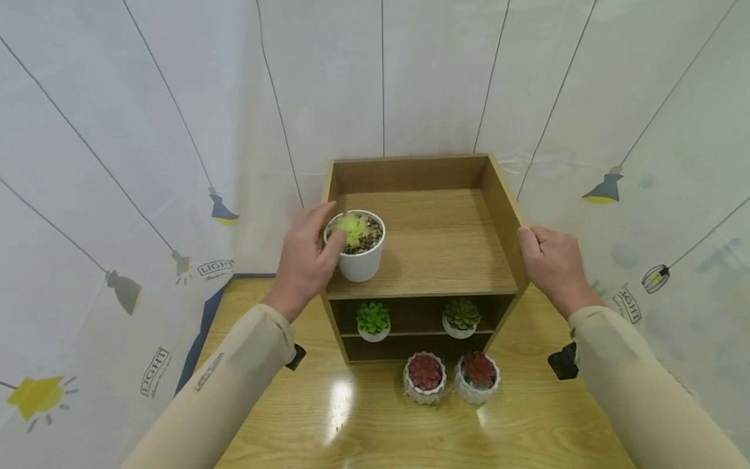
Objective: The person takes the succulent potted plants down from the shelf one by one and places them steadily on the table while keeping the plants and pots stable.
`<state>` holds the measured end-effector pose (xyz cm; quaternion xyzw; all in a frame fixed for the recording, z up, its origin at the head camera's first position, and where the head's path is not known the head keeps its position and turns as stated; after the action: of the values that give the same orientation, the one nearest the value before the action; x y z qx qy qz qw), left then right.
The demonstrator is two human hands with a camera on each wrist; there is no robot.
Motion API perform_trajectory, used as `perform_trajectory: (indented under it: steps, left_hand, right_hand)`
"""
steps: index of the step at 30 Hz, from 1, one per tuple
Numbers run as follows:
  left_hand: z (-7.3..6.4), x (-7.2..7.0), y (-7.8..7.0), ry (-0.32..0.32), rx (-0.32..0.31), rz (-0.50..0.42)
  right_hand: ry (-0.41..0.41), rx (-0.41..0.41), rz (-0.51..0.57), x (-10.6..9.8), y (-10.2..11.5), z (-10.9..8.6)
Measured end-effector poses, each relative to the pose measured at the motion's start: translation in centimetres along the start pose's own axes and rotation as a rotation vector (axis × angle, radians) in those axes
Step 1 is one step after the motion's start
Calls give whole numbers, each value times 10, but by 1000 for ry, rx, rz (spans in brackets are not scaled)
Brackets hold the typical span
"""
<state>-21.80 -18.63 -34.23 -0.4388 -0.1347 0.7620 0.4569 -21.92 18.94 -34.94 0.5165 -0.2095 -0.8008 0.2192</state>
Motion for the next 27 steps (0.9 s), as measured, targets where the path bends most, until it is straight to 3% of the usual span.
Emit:
perform_trajectory:
  steps: [7,16,27]
  left_hand:
    - [9,12,7,61,10,6]
    - [10,22,11,149,-12,109]
    - [11,24,10,158,-9,195]
  right_hand:
    - [-13,-11,-5,0,-1,0]
    - [-8,1,14,0,0,-1]
    - [-20,-4,12,-1,2,-1]
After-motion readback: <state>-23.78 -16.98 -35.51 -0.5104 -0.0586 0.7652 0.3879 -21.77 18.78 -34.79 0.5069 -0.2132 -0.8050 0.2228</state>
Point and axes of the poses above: each hand's wrist, its own z-axis towards the middle knuckle, its own x-axis out of the palm, y = z × x, the point moved 3 cm from there along z, towards the middle knuckle, and after that the axes turned 7 degrees about x, right-handed, at the moved point
